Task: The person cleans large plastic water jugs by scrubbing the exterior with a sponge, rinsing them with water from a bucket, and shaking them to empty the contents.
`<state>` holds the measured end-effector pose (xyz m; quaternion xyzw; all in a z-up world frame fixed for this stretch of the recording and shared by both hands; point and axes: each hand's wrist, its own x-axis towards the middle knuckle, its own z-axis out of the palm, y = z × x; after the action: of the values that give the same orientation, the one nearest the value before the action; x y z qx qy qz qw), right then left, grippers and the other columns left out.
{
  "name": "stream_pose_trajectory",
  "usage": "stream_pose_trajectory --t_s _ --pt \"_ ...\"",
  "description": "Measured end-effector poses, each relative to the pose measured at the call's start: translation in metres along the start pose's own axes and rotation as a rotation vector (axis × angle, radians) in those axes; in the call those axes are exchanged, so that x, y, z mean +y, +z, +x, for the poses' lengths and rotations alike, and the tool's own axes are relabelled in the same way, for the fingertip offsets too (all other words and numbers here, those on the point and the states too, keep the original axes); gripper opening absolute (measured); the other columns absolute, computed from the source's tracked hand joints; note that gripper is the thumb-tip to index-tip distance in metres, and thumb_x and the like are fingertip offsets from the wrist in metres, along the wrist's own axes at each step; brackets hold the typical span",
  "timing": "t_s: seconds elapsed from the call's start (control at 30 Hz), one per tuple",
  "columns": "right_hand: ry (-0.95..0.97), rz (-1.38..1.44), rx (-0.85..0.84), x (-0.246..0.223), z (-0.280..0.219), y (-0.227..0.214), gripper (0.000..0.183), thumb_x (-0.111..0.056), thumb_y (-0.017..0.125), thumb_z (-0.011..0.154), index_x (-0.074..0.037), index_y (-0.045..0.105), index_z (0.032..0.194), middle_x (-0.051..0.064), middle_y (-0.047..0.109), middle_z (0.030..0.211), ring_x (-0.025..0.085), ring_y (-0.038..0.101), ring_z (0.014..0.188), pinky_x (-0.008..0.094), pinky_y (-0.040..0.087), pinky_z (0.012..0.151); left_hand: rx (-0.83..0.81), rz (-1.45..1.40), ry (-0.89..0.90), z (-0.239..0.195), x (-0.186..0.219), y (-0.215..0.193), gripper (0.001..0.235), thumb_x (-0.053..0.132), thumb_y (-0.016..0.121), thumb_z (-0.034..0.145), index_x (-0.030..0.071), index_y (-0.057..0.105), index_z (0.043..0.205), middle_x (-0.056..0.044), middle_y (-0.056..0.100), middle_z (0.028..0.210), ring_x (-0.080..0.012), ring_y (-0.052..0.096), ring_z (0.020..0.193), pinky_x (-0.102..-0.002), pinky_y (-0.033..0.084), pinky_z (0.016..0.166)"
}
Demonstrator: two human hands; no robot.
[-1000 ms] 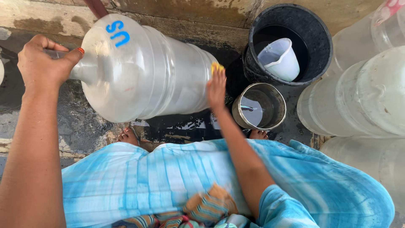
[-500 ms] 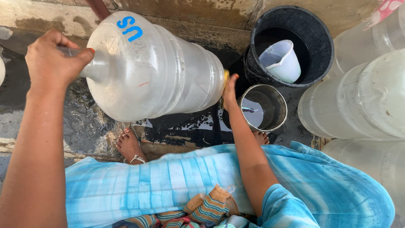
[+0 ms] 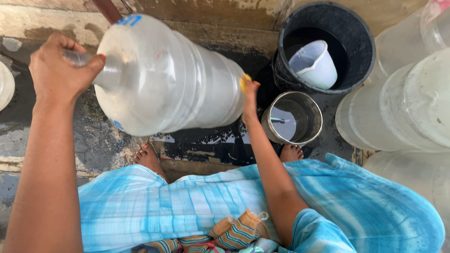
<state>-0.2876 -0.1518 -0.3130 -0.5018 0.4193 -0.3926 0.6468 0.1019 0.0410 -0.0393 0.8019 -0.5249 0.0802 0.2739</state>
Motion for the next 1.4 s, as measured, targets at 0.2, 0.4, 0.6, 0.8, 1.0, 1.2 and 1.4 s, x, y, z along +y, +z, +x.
stream_pose_trajectory --t_s 0.2,0.4,0.6,0.8,1.0,1.2,1.4 --pt "-0.458 -0.558 -0.267 -0.044 -0.015 0.066 0.109 -0.084 -0.005 0.088 -0.015 0.016 0.169 0.014 0.010 0.176 0.034 0.004 0.162 0.053 -0.002 0.129 -0.042 0.001 0.024 0.003 -0.004 0.011 0.026 0.028 0.086 0.083 0.009 0.070 0.091 -0.010 0.074 0.091 -0.0239 0.072 0.085 -0.039 0.057 0.080" --pt "-0.274 -0.872 0.031 -0.011 -0.028 0.021 0.107 -0.088 0.002 0.093 -0.011 0.013 0.167 0.013 0.018 0.174 0.028 0.013 0.163 0.047 0.005 0.134 -0.010 -0.003 0.006 -0.001 -0.015 0.013 0.028 0.024 0.089 0.080 0.007 0.068 0.089 -0.011 0.072 0.093 -0.0253 0.070 0.081 -0.041 0.056 0.073" --pt "0.383 0.036 -0.039 0.033 0.002 -0.043 0.105 -0.082 -0.002 0.087 -0.014 0.015 0.165 0.016 0.021 0.169 0.031 0.013 0.155 0.049 0.003 0.122 -0.034 -0.027 -0.054 0.000 -0.023 0.012 0.029 0.025 0.087 0.080 0.008 0.068 0.094 -0.009 0.072 0.093 -0.0227 0.071 0.086 -0.039 0.057 0.077" --pt "-0.077 -0.189 0.160 0.002 -0.005 0.041 0.076 -0.062 0.034 0.107 -0.006 0.040 0.158 0.024 0.050 0.155 0.034 0.049 0.139 0.044 0.042 0.119 -0.037 -0.034 -0.095 0.001 -0.029 0.013 0.030 0.026 0.086 0.079 0.008 0.067 0.092 -0.010 0.071 0.093 -0.0228 0.069 0.080 -0.039 0.057 0.073" --pt "-0.781 -0.669 -0.158 -0.066 -0.068 0.116 0.096 -0.073 0.018 0.103 -0.004 0.011 0.168 0.020 0.017 0.175 0.034 0.015 0.164 0.049 0.014 0.135 -0.018 0.027 0.022 0.009 -0.038 0.023 0.023 0.022 0.082 0.078 0.009 0.066 0.088 -0.008 0.074 0.093 -0.0205 0.072 0.082 -0.038 0.058 0.081" --pt "-0.529 -0.930 0.040 -0.040 -0.059 0.047 0.096 -0.078 0.026 0.100 -0.004 0.022 0.163 0.019 0.024 0.172 0.034 0.023 0.161 0.047 0.019 0.134 -0.008 0.024 -0.044 0.001 -0.046 0.026 0.027 0.024 0.085 0.077 0.010 0.068 0.092 -0.010 0.073 0.096 -0.0232 0.071 0.084 -0.039 0.056 0.076" --pt "-0.387 -0.605 0.066 -0.034 -0.044 0.041 0.092 -0.070 0.020 0.107 0.003 0.015 0.163 0.024 0.016 0.171 0.039 0.017 0.160 0.048 0.014 0.131 -0.023 0.017 -0.074 0.010 -0.033 0.027 0.027 0.030 0.086 0.082 0.012 0.068 0.090 -0.008 0.074 0.095 -0.0235 0.072 0.084 -0.040 0.056 0.082"
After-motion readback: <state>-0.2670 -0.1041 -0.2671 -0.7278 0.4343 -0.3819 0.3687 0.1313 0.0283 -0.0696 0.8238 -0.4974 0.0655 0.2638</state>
